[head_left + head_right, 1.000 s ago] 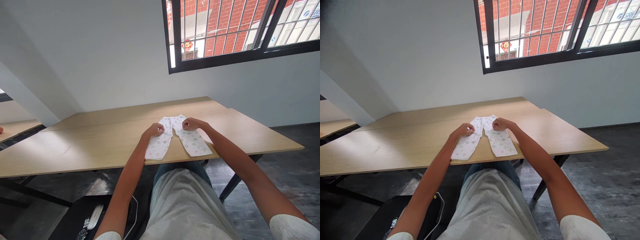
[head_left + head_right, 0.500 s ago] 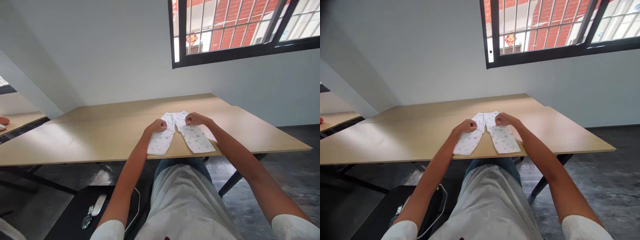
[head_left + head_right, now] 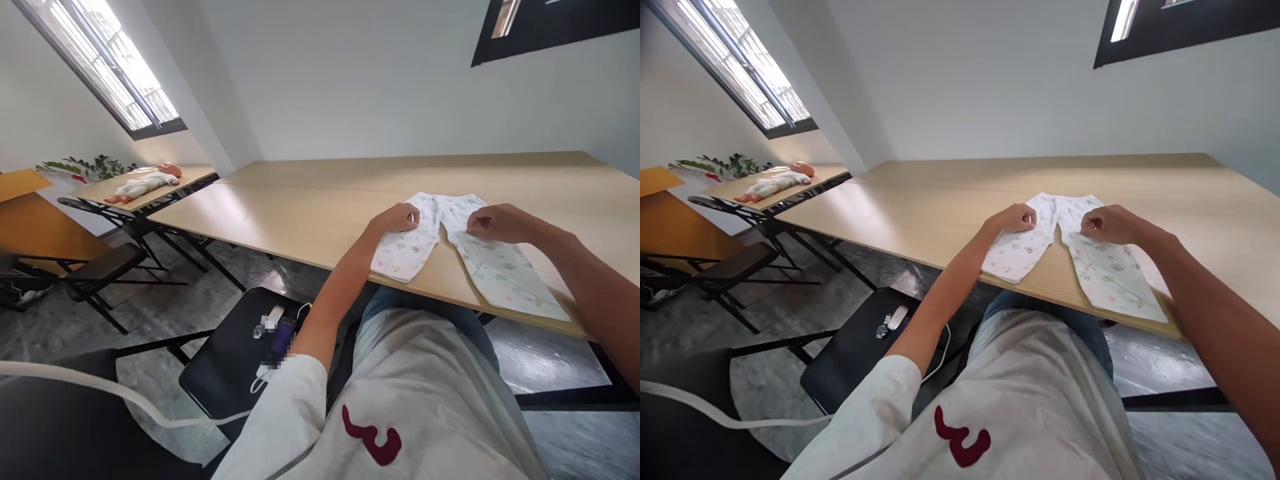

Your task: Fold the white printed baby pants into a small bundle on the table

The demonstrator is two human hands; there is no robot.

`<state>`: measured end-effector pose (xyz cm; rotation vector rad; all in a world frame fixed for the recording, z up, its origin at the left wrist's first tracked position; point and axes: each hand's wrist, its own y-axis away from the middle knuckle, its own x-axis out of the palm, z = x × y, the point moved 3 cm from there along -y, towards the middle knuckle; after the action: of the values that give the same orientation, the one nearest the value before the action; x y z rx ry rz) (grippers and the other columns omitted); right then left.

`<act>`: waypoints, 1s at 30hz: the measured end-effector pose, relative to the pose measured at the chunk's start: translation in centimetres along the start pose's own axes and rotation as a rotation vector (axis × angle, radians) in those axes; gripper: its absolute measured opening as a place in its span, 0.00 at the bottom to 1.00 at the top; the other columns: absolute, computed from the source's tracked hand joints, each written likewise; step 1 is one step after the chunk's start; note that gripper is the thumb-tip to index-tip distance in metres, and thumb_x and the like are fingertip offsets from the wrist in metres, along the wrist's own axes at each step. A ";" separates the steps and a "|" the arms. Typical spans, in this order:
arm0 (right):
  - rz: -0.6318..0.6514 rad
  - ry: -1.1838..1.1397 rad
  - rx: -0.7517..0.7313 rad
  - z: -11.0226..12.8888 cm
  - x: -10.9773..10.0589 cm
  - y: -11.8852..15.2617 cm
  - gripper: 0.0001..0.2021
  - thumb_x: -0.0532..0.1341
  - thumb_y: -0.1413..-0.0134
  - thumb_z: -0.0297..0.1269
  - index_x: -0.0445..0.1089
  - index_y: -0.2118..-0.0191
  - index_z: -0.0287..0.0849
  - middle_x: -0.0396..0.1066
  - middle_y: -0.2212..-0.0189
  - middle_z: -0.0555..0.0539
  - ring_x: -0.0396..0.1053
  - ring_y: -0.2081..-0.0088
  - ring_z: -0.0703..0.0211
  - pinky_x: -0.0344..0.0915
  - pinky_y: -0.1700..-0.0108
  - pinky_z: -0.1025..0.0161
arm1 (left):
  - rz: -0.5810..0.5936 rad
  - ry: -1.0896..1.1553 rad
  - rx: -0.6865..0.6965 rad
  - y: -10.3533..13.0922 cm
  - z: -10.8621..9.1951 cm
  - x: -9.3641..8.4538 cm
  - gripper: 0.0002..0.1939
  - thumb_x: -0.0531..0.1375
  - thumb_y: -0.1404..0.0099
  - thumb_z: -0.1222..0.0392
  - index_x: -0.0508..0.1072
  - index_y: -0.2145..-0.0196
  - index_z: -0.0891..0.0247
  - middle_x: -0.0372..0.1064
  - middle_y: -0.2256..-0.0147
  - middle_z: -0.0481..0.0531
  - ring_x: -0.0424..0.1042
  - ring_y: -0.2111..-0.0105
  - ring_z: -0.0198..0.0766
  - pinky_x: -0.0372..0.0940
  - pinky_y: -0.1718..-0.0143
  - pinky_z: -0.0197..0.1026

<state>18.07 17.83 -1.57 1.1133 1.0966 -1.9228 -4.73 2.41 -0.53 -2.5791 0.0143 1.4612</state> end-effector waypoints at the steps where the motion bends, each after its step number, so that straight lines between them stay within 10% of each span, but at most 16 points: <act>1: 0.082 0.006 -0.007 0.2 0.1 0.0 0.23 0.59 0.47 0.61 0.71 0.74 0.44 0.68 0.77 0.44 0.61 0.77 0.61 0.58 0.72 0.61 | -0.006 -0.005 -0.018 -0.1 -0.1 0.1 0.05 0.60 0.43 0.69 0.76 0.68 0.67 0.73 0.67 0.55 0.68 0.70 0.35 0.60 0.67 0.40; 6: 0.254 0.037 -0.002 0.8 0.0 0.1 0.26 0.57 0.50 0.66 0.65 0.76 0.45 0.66 0.78 0.43 0.59 0.77 0.60 0.57 0.73 0.59 | -0.081 -0.114 -0.128 -0.7 -0.8 0.7 0.03 0.61 0.39 0.66 0.75 0.67 0.68 0.74 0.62 0.62 0.71 0.64 0.41 0.61 0.62 0.43; 21: 0.176 0.004 -0.052 3.3 0.0 0.4 0.16 0.57 0.47 0.51 0.66 0.73 0.42 0.64 0.78 0.51 0.59 0.75 0.62 0.54 0.71 0.65 | -0.027 -0.269 -0.111 -0.2 -1.2 0.3 0.10 0.60 0.39 0.55 0.74 0.63 0.62 0.75 0.64 0.51 0.72 0.65 0.38 0.66 0.62 0.38; 30: 0.034 0.040 -0.070 1.6 0.8 -0.2 0.13 0.54 0.38 0.38 0.74 0.55 0.41 0.74 0.53 0.43 0.69 0.50 0.49 0.64 0.48 0.57 | 0.105 -0.290 0.069 0.7 -4.3 0.9 0.21 0.55 0.33 0.51 0.67 0.45 0.58 0.68 0.51 0.57 0.69 0.50 0.46 0.65 0.47 0.47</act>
<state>17.03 16.41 -1.76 1.1288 1.1503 -1.8287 -0.68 1.17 0.74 -2.3217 0.1606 1.8242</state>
